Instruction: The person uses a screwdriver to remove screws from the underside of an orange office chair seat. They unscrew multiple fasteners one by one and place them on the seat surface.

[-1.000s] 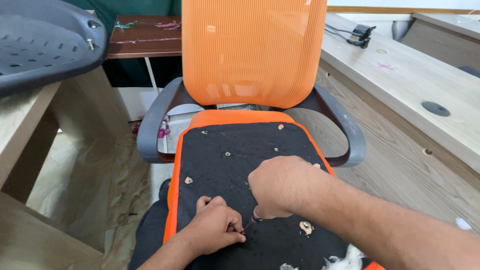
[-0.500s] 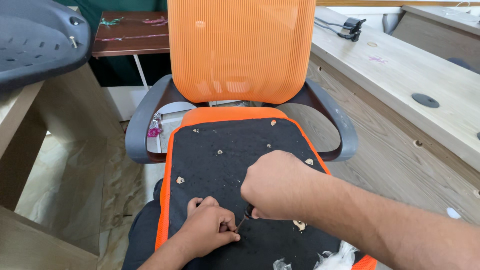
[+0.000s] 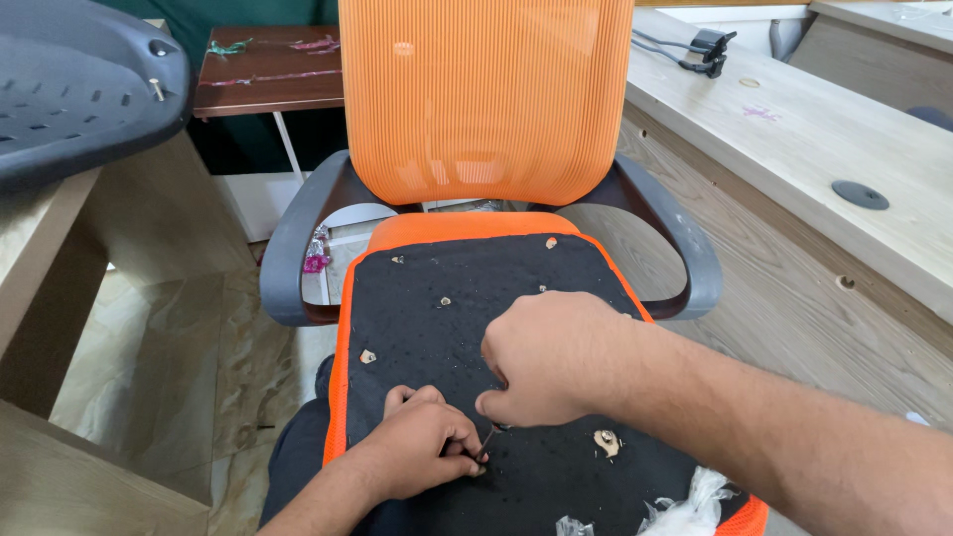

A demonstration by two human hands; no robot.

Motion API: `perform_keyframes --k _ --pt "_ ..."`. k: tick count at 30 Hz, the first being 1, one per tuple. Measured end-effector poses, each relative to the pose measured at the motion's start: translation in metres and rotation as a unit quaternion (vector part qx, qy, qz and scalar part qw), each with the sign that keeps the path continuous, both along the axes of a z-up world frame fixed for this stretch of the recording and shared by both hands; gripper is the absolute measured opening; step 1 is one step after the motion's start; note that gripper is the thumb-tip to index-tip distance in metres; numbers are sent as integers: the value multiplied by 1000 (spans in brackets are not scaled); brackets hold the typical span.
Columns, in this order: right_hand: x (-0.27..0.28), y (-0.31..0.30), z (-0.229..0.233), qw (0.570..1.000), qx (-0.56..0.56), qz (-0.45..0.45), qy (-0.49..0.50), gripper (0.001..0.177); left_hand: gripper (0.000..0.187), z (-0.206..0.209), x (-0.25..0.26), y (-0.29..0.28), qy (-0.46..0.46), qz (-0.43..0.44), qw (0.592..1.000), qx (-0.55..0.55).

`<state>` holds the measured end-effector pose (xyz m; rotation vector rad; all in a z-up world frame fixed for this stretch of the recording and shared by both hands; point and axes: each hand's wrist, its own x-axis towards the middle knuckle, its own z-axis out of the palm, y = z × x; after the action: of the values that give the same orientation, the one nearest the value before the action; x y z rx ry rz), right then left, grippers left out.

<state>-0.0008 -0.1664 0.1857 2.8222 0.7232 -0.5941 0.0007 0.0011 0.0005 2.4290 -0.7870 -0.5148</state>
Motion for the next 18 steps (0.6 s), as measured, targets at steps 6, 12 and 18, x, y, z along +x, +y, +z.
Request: perform_keyframes --k 6,12,18 --pt "3 8 -5 994 -93 -49 37 43 11 -3 0 1 -3 -4 1000 -5" --pt "-8 5 -4 994 -88 -59 32 42 12 -4 6 -1 -13 -11 1000 -6" --pt "-9 6 -6 993 -94 -51 49 37 12 -2 10 -5 42 -11 998 47"
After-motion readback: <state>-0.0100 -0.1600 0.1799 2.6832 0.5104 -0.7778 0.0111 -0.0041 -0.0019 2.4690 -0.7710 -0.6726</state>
